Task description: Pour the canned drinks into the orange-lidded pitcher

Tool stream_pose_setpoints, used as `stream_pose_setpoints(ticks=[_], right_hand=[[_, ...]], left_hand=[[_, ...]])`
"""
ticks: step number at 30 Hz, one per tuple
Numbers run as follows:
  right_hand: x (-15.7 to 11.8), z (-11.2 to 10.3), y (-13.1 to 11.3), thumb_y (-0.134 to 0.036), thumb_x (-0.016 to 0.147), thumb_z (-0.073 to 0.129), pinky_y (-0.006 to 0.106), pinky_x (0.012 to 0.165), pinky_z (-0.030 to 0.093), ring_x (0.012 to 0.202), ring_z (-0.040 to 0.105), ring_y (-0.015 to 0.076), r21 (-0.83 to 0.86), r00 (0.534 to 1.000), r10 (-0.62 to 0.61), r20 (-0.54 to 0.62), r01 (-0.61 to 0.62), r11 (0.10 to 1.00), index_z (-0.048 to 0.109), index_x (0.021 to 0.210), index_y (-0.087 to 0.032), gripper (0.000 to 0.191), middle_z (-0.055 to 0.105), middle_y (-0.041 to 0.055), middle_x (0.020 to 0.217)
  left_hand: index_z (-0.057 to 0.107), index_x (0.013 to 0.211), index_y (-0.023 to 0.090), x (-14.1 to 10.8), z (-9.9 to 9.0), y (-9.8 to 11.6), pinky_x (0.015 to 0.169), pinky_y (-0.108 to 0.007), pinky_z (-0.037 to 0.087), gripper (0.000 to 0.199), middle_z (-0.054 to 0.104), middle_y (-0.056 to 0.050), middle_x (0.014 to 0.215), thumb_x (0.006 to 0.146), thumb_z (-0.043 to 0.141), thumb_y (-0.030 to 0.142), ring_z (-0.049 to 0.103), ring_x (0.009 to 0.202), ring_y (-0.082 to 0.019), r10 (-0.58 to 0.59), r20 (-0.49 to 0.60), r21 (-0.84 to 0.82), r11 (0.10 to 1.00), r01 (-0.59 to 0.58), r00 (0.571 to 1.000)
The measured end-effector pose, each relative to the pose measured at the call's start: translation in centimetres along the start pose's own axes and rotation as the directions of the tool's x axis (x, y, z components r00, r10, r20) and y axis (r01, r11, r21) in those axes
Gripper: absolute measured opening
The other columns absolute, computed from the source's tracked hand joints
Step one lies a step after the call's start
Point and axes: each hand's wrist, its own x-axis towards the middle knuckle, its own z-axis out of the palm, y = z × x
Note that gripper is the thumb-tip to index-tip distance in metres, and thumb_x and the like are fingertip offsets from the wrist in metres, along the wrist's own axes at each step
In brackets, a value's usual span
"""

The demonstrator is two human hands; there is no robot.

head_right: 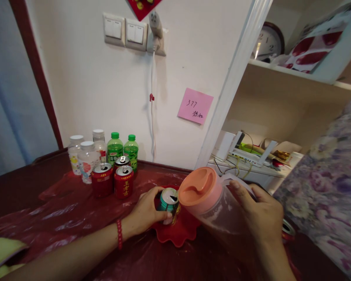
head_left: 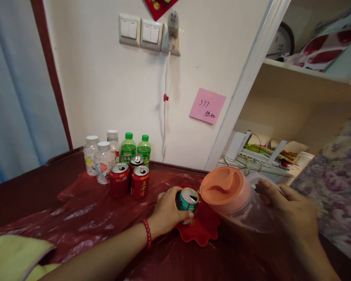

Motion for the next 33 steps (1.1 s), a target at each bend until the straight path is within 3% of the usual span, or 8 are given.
stream_pose_setpoints(ticks=[8, 33], right_hand=[[-0.11, 0.00, -0.17, -0.072, 0.066, 0.071, 0.025, 0.047, 0.031, 0.057, 0.040, 0.0137, 0.009, 1.000, -0.014, 0.003, 0.014, 1.000, 0.062, 0.065, -0.020, 0.053, 0.045, -0.0034, 0.055], [-0.11, 0.08, -0.12, -0.073, 0.064, 0.072, 0.025, 0.045, 0.033, 0.056, 0.044, 0.0148, 0.019, 1.000, 0.006, 0.005, -0.006, 1.000, 0.069, 0.071, -0.018, 0.055, 0.050, -0.0028, 0.055]], left_hand=[[0.062, 0.121, 0.022, 0.06, 0.02, 0.00, 0.101, -0.042, 0.043, 0.066, 0.068, -0.007, 0.126, 0.060, 0.085, 0.031, 0.057, 0.117, -0.033, 0.001, -0.001, -0.002, 1.000, -0.001, 1.000], [0.062, 0.121, 0.023, -0.03, -0.03, 0.16, 0.102, -0.043, 0.042, 0.065, 0.068, -0.006, 0.126, 0.060, 0.085, 0.032, 0.056, 0.118, -0.033, -0.011, 0.004, 0.015, 1.000, 0.011, 1.000]])
